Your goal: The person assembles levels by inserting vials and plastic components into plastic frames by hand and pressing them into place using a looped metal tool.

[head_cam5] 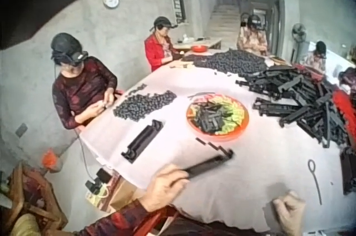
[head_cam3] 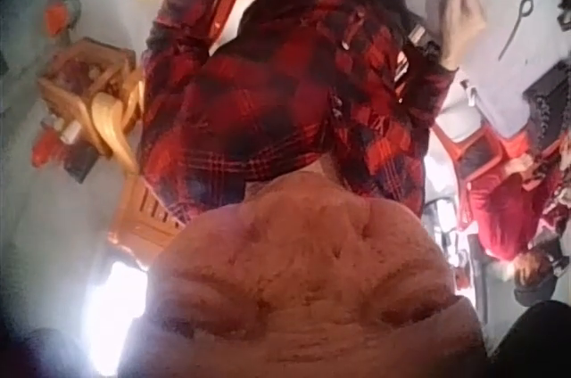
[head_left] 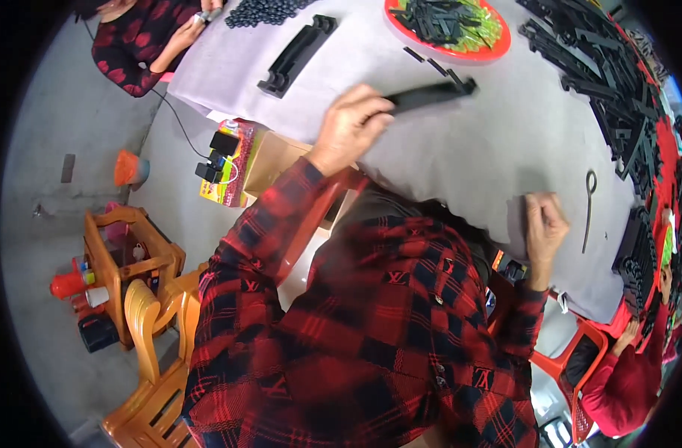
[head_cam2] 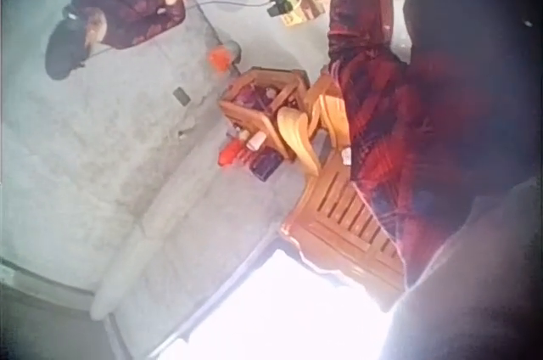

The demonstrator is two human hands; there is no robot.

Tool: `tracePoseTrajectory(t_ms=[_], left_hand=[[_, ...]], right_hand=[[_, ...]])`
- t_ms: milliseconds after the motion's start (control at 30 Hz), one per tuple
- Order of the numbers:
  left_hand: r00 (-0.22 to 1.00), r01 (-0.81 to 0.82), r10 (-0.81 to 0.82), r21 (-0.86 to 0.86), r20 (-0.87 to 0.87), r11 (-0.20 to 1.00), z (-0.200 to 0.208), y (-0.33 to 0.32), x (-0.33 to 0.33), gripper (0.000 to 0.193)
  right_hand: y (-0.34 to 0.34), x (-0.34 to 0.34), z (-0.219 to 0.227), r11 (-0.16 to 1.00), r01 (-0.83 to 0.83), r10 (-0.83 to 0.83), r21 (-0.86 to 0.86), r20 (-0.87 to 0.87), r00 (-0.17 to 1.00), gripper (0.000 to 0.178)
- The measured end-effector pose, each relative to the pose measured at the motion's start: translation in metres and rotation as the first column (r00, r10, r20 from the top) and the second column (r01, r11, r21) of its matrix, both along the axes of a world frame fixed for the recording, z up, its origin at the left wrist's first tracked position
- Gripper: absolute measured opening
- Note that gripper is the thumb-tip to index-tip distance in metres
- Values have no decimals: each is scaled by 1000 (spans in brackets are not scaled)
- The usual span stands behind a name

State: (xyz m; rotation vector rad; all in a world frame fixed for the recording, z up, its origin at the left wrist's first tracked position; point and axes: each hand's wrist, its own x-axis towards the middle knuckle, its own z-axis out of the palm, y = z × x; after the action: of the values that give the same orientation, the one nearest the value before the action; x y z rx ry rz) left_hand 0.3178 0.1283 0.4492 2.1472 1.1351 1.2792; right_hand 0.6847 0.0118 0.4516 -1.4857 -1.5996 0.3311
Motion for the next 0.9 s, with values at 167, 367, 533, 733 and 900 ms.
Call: tracePoseTrajectory(t_ms=[167,367,533,733,900], left_hand=[[875,-448,476,223,-92,866,-8,27,-59,13],[620,-634,714,330,-325,700,-33,50,-82,15],[554,-686,766,342,-326,642,-39,58,-76,15],[536,-693,775,349,-337,631,-39,50,-80,29],[551,-664,790,434,-267,609,-30,49,-73,44]], right_hand=[[4,-16,-4,997,21,-19,-80,35,999,6],[8,-16,-11,998,34,-32,-54,49,998,6],[6,-16,-5,994,94,-91,-56,52,995,5],[7,-8,-18,999,29,-28,-14,76,997,8],[14,0,-8,991,13,-19,-135,-45,999,12]])
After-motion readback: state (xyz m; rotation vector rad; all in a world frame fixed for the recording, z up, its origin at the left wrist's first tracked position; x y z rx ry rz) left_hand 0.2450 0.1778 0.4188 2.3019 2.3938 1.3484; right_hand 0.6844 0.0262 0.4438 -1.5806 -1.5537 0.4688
